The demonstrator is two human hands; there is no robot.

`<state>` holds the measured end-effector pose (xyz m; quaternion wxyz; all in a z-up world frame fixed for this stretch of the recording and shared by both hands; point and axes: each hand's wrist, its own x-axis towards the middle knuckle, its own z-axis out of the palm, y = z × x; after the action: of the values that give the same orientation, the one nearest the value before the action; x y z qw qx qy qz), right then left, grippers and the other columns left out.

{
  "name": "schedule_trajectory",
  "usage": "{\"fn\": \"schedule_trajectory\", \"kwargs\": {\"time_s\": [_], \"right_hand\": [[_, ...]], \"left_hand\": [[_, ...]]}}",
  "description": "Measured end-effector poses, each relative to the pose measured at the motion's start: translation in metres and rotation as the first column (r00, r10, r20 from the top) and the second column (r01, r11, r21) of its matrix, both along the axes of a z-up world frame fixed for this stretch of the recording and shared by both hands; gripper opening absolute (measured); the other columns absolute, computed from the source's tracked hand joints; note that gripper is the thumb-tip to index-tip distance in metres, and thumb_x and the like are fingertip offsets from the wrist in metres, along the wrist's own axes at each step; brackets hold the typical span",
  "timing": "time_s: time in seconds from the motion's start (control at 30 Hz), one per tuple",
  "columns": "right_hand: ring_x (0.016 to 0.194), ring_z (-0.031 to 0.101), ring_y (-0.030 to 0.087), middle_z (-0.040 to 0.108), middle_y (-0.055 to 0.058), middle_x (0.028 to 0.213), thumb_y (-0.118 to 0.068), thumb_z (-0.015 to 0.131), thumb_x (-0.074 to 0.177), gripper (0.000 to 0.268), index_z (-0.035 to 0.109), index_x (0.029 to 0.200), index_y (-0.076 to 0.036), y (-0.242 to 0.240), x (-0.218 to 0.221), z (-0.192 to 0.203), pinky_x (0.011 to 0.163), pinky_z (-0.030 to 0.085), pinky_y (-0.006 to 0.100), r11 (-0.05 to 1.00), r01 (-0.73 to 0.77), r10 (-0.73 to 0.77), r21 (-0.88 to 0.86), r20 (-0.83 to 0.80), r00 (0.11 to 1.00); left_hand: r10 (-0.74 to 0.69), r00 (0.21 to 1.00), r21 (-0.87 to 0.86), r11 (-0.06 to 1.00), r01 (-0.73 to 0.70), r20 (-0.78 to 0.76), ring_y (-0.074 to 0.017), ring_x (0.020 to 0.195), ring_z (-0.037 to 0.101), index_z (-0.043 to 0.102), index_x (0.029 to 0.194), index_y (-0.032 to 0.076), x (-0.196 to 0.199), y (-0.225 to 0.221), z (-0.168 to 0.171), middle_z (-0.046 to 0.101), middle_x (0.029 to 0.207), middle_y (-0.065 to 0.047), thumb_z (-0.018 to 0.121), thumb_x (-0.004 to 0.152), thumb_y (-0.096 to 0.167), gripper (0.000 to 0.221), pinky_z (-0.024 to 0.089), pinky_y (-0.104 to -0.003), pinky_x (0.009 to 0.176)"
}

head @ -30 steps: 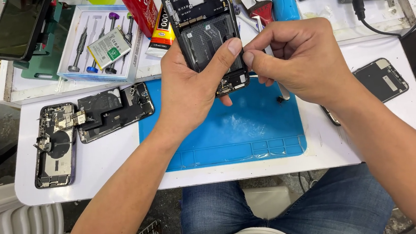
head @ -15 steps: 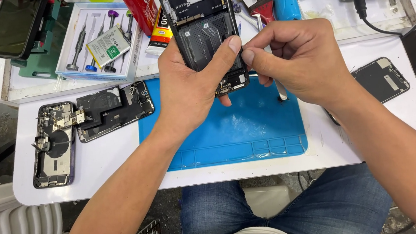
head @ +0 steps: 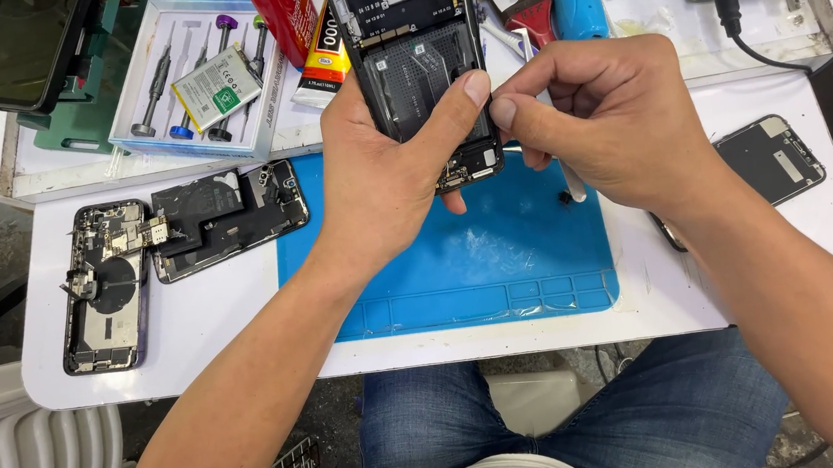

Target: Reassembling the internal components of a smartphone, including connecting ribbon cables and placing the battery.

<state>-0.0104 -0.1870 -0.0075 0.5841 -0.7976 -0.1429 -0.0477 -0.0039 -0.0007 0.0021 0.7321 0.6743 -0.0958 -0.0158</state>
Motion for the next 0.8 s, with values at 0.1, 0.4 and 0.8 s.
{"fn": "schedule_trajectory", "kwargs": {"time_s": [0.1, 0.4, 0.8], "right_hand": [[0.055, 0.059, 0.009, 0.061, 0.006, 0.063, -0.012, 0.074, 0.101, 0.015, 0.071, 0.092, -0.001, -0.0014, 0.0009, -0.0005, 0.043, 0.04, 0.018, 1.0, -0.025, 0.025, -0.017, 0.012, 1.0], [0.059, 0.061, 0.011, 0.065, 0.007, 0.07, -0.006, 0.072, 0.101, 0.011, 0.069, 0.095, 0.002, -0.0064, 0.0035, -0.0051, 0.055, 0.049, 0.019, 0.995, -0.104, 0.104, 0.005, 0.045, 0.994], [0.056, 0.064, 0.015, 0.066, 0.012, 0.067, -0.008, 0.069, 0.102, 0.011, 0.071, 0.101, 0.004, 0.0019, -0.0028, 0.0049, 0.051, 0.055, 0.022, 0.998, -0.058, 0.058, 0.022, 0.024, 0.998]], "left_hand": [[-0.016, 1.0, -0.004, 1.0, 0.016, 0.005, -0.0163, 0.059, 0.069, 0.063, 0.105, 0.006, 0.0002, 0.0007, -0.0008, 0.068, 0.085, -0.004, 0.072, 0.086, 0.031, 0.032, 0.059, -0.028, 0.031], [-0.043, 0.999, -0.004, 0.999, 0.043, 0.011, -0.0159, 0.056, 0.068, 0.062, 0.101, 0.006, -0.0013, -0.0011, -0.0011, 0.066, 0.079, -0.003, 0.071, 0.087, 0.029, 0.029, 0.057, -0.028, 0.03], [0.016, 0.998, -0.002, 1.0, -0.016, -0.063, -0.0153, 0.062, 0.068, 0.063, 0.105, 0.008, 0.0014, 0.0009, 0.0055, 0.068, 0.086, -0.003, 0.073, 0.083, 0.033, 0.034, 0.058, -0.028, 0.031]]}}
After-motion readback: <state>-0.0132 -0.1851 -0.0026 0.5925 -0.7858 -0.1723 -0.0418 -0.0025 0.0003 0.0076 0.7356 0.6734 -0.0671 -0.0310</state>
